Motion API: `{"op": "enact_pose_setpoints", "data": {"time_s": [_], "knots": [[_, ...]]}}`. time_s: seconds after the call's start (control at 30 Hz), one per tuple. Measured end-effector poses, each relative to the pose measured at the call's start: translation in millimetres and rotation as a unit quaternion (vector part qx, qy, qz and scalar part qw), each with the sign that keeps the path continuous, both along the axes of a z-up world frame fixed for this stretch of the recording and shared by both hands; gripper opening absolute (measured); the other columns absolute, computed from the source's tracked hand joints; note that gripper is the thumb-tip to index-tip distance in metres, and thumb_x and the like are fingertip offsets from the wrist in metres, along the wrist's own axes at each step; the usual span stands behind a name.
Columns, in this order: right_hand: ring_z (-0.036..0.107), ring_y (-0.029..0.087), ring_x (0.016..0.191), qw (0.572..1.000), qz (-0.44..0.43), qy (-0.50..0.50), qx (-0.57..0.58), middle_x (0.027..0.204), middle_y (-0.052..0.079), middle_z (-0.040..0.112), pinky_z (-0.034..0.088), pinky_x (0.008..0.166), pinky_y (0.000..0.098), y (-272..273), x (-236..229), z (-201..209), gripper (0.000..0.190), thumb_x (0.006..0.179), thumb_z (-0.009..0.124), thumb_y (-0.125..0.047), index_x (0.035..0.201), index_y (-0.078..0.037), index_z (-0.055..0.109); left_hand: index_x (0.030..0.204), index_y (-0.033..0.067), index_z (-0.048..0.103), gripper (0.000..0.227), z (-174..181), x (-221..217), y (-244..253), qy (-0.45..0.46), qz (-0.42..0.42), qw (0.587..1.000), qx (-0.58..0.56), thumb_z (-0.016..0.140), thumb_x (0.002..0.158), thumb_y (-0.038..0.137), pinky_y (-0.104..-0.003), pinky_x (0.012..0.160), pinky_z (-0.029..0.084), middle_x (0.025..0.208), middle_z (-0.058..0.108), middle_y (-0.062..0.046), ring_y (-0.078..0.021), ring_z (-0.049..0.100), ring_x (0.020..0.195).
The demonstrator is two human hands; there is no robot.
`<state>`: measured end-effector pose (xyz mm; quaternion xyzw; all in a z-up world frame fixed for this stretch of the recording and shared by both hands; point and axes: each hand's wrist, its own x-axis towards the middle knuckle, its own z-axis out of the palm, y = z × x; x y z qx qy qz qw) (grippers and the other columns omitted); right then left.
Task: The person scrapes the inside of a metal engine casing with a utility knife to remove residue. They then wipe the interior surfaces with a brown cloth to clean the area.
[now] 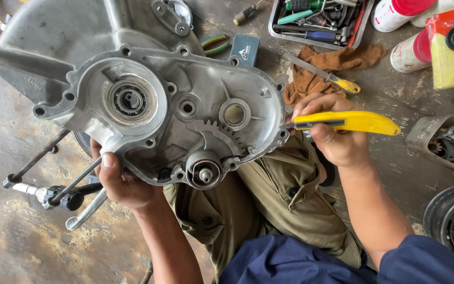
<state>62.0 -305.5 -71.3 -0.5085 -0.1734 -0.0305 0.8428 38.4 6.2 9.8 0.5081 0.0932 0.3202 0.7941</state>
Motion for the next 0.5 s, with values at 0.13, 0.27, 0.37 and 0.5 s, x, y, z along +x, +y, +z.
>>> {"op": "enact_pose_setpoints", "data": {"time_s": [0.13,0.27,0.37,0.5], "knots": [[0.073,0.029,0.084,0.999,0.025,0.012,0.046,0.105,0.025,0.061,0.065,0.076,0.0366,-1,4,7,0.029,0.086,0.074,-0.008,0.105,0.003,0.055,0.128,0.0050,0.053,0.046,12,3,-9,0.002,-0.010,1.000,0.007,0.055,0.091,0.032,-0.039,0.091,0.061,0.101,0.067,-0.019,-0.0219,0.069,0.090],[0.073,0.027,0.079,0.996,0.044,0.026,0.075,0.108,0.027,0.057,0.065,0.071,0.0349,-3,2,6,0.028,0.082,0.073,0.001,0.103,0.001,0.055,0.129,0.0033,0.052,0.047,9,6,-9,-0.010,-0.014,1.000,0.011,0.055,0.091,0.031,-0.041,0.091,0.061,0.102,0.067,-0.020,-0.0226,0.068,0.091],[0.073,0.025,0.080,0.996,0.036,0.034,0.072,0.109,0.027,0.057,0.064,0.073,0.0336,-4,-1,1,0.031,0.082,0.071,0.003,0.107,0.003,0.054,0.130,0.0032,0.052,0.048,6,4,-7,-0.012,-0.012,1.000,0.006,0.055,0.091,0.031,-0.042,0.091,0.061,0.103,0.068,-0.020,-0.0236,0.069,0.091],[0.071,0.024,0.085,0.995,0.025,0.049,0.088,0.110,0.025,0.060,0.063,0.077,0.0334,-3,-4,0,0.029,0.088,0.069,-0.001,0.113,0.003,0.056,0.132,0.0028,0.054,0.052,-2,4,-1,-0.006,-0.010,1.000,0.021,0.057,0.090,0.034,-0.042,0.092,0.060,0.104,0.069,-0.020,-0.0229,0.070,0.091]]}}
